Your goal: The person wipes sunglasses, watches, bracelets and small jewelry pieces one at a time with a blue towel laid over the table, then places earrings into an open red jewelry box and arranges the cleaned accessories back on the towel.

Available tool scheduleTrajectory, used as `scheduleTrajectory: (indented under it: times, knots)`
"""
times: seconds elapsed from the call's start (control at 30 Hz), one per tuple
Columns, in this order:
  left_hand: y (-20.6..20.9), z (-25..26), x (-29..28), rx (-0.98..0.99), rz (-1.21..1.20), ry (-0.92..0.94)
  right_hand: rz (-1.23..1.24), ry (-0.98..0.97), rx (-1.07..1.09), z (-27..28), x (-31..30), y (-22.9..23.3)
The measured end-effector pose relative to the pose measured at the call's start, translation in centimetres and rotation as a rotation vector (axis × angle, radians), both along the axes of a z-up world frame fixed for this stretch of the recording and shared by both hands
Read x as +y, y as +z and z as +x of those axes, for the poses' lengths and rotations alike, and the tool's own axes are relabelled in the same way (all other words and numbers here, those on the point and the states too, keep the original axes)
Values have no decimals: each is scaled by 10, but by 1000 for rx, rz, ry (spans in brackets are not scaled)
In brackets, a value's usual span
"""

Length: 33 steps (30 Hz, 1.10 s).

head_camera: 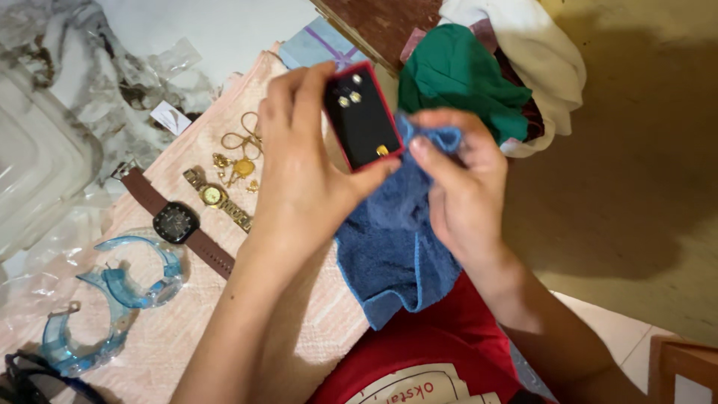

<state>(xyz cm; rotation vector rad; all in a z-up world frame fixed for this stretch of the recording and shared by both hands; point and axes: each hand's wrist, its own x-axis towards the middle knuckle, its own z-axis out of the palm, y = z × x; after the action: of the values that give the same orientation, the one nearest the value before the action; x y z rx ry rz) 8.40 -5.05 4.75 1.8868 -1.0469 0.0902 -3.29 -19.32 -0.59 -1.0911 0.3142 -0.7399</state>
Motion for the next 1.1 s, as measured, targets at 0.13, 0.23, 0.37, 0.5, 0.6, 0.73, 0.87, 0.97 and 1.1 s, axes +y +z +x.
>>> scheduleTrajectory:
  times: [0.13, 0.23, 0.37, 0.5, 0.6, 0.73, 0.87, 0.97, 1.1]
  knots:
    - [3, -9, 3, 85, 0, -140, 54, 14, -5, 23, -22, -7]
    - [8, -14, 3, 65, -23, -130, 215, 67, -19, 32, -33, -6]
    - [9, -14, 1, 51, 3, -95, 279, 79, -35, 24, -27, -8]
    - [4, -13, -1, 28, 42, -52, 338, 106, -20, 0, -12, -15]
    - [1, -7, 1, -25, 40, 31, 359, 113, 12, -17, -7, -17]
    - [-10, 13, 5, -36, 110, 201, 348, 137, 88, -34, -11, -16]
    - [-27, 20, 11, -68, 136, 297, 253, 67, 79, -33, -9, -23]
    - [-42, 16, 9, 75, 251, 341, 191, 52, 87, -24, 1, -33]
    - [-59, 15, 4, 3, 334, 382, 133, 35, 129, -21, 13, -43]
